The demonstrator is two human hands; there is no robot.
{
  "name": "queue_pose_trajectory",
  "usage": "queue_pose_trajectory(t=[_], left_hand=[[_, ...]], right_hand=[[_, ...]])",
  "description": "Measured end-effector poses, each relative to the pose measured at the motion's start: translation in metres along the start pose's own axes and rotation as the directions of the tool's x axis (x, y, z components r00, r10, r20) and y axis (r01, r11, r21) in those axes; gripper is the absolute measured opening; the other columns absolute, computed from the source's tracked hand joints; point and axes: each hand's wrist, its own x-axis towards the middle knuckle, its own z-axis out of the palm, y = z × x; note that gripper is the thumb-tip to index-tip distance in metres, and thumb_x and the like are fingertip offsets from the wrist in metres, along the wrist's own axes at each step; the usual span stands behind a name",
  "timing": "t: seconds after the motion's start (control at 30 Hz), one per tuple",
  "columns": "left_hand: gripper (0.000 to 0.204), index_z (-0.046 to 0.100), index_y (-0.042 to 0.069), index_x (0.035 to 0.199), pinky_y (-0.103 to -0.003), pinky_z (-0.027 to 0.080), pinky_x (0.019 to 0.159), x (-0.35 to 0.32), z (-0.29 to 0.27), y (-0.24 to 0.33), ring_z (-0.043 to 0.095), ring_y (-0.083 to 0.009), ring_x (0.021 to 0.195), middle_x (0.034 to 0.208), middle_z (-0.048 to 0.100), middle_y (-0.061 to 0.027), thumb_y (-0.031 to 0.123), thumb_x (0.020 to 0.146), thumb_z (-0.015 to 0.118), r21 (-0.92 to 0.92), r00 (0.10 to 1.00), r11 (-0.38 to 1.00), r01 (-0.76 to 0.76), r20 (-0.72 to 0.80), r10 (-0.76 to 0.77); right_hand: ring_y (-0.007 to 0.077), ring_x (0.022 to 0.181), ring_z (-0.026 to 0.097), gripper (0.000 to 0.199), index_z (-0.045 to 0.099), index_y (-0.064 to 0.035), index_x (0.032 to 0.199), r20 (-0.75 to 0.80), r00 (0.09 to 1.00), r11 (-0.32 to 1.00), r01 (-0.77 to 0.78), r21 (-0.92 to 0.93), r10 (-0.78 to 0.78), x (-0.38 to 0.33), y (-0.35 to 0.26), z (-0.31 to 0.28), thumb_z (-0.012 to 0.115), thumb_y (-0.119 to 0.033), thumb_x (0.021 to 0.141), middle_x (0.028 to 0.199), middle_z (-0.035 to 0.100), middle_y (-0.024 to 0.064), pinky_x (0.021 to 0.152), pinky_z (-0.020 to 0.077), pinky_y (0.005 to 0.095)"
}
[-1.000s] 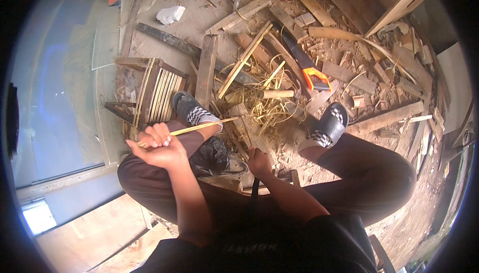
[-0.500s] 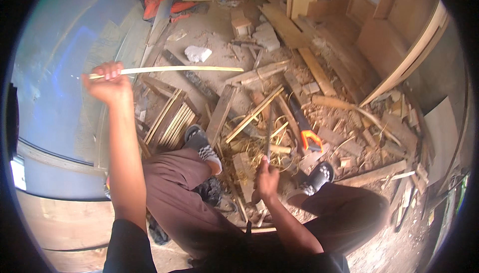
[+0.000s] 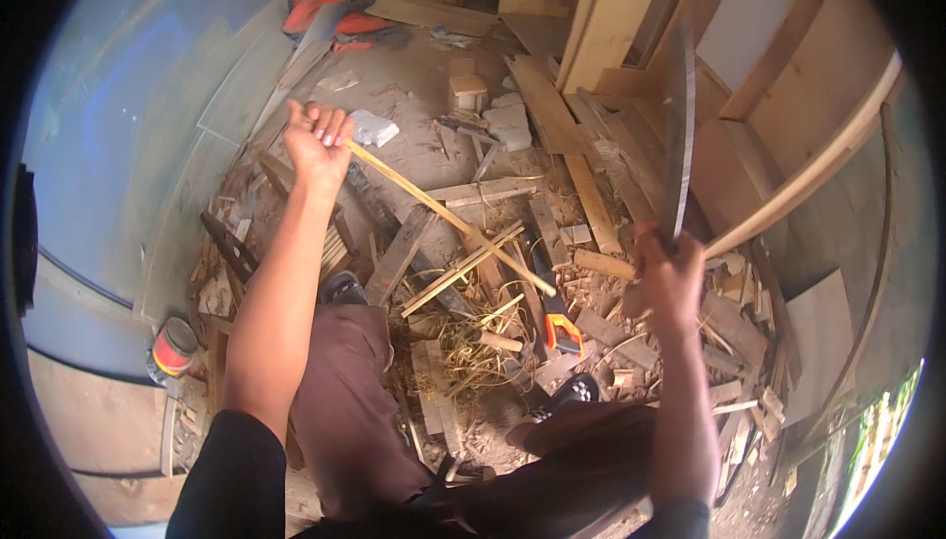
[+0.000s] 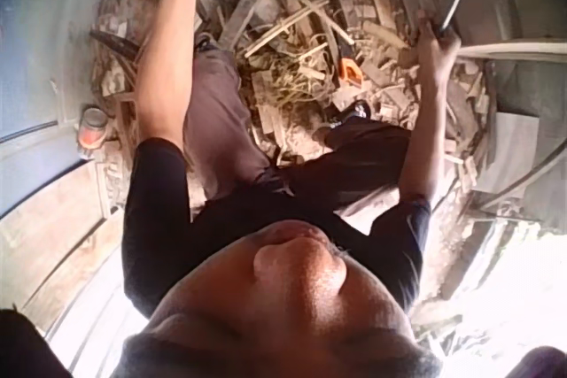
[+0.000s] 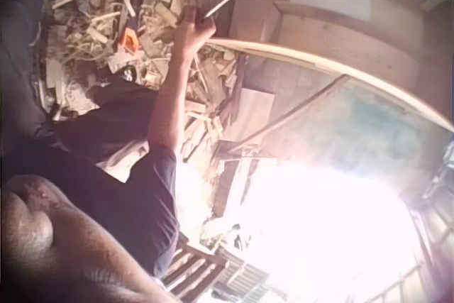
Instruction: The person sits on the floor and uses a knife to shave a thin wooden stick, repeatedly scraping along its length to remove thin strips of wood. The person occasionally lifts the stick to inspect the shaved surface and continues the process until the end of the clip.
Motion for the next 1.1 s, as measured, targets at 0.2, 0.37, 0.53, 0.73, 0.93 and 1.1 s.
queue_pose_trajectory(t=[0.2,0.37,0.53,0.73,0.93,1.1], left_hand=[[0.056,0.046,0.011,0.072,-0.026,0.023,0.042,-0.003,0.004,-0.017,0.023,-0.0089,0.045,0.054,0.027,0.0049,0.049,0.109,0.030,0.069,0.995,0.993,0.096,0.030,-0.099],[0.050,0.050,0.010,0.080,-0.025,0.027,0.040,-0.002,0.015,-0.048,0.028,-0.0089,0.047,0.057,0.034,0.0044,0.048,0.109,0.033,0.041,0.984,0.983,0.179,0.009,-0.180],[0.041,0.052,0.009,0.093,-0.024,0.029,0.048,0.002,0.007,-0.071,0.030,-0.0095,0.053,0.061,0.035,0.0028,0.045,0.108,0.041,0.032,0.965,0.971,0.238,0.102,-0.240],[0.038,0.053,0.009,0.095,-0.024,0.032,0.051,-0.001,0.007,-0.093,0.033,-0.0098,0.055,0.061,0.036,0.0027,0.044,0.106,0.046,0.071,0.953,0.956,0.286,0.080,-0.291],[0.036,0.053,0.006,0.100,-0.027,0.035,0.057,-0.010,0.016,-0.107,0.036,-0.0114,0.060,0.064,0.037,0.0017,0.040,0.108,0.044,0.112,0.961,0.956,0.272,0.017,-0.276],[0.041,0.054,0.003,0.126,-0.030,0.047,0.076,-0.016,0.017,-0.107,0.049,-0.0134,0.075,0.081,0.052,-0.0005,0.038,0.108,0.046,0.249,0.970,0.939,0.237,-0.001,-0.244]], right_hand=[[0.0076,0.047,0.049,0.016,0.070,-0.0004,0.086,0.354,0.883,0.942,-0.336,0.016,0.309,-0.011,0.046,0.076,0.072,-0.015,0.092,0.059,0.057,-0.0002,0.043,0.0372,0.0272],[0.0093,0.047,0.050,0.022,0.068,-0.0023,0.085,0.504,0.817,0.943,-0.334,0.015,0.281,-0.001,0.055,0.105,0.075,-0.022,0.091,0.061,0.056,0.0000,0.044,0.0400,0.0272],[0.0085,0.052,0.052,0.023,0.068,-0.0002,0.087,0.641,0.730,0.940,-0.340,0.043,0.234,-0.003,0.050,0.117,0.076,-0.022,0.091,0.064,0.057,0.0002,0.045,0.0416,0.0264],[0.0088,0.052,0.053,0.024,0.069,0.0032,0.097,0.676,0.686,0.927,-0.375,0.014,0.268,-0.015,0.035,0.129,0.076,-0.019,0.092,0.064,0.059,0.0019,0.044,0.0446,0.0269],[0.0104,0.053,0.054,0.023,0.068,0.0037,0.097,0.698,0.632,0.881,-0.473,0.003,0.337,-0.024,0.031,0.137,0.077,-0.017,0.090,0.066,0.061,0.0041,0.043,0.0442,0.0273],[0.0118,0.054,0.055,0.021,0.067,0.0037,0.093,0.715,0.602,0.878,-0.477,-0.034,0.355,-0.026,0.029,0.138,0.077,-0.014,0.089,0.068,0.062,0.0056,0.045,0.0453,0.0284]])
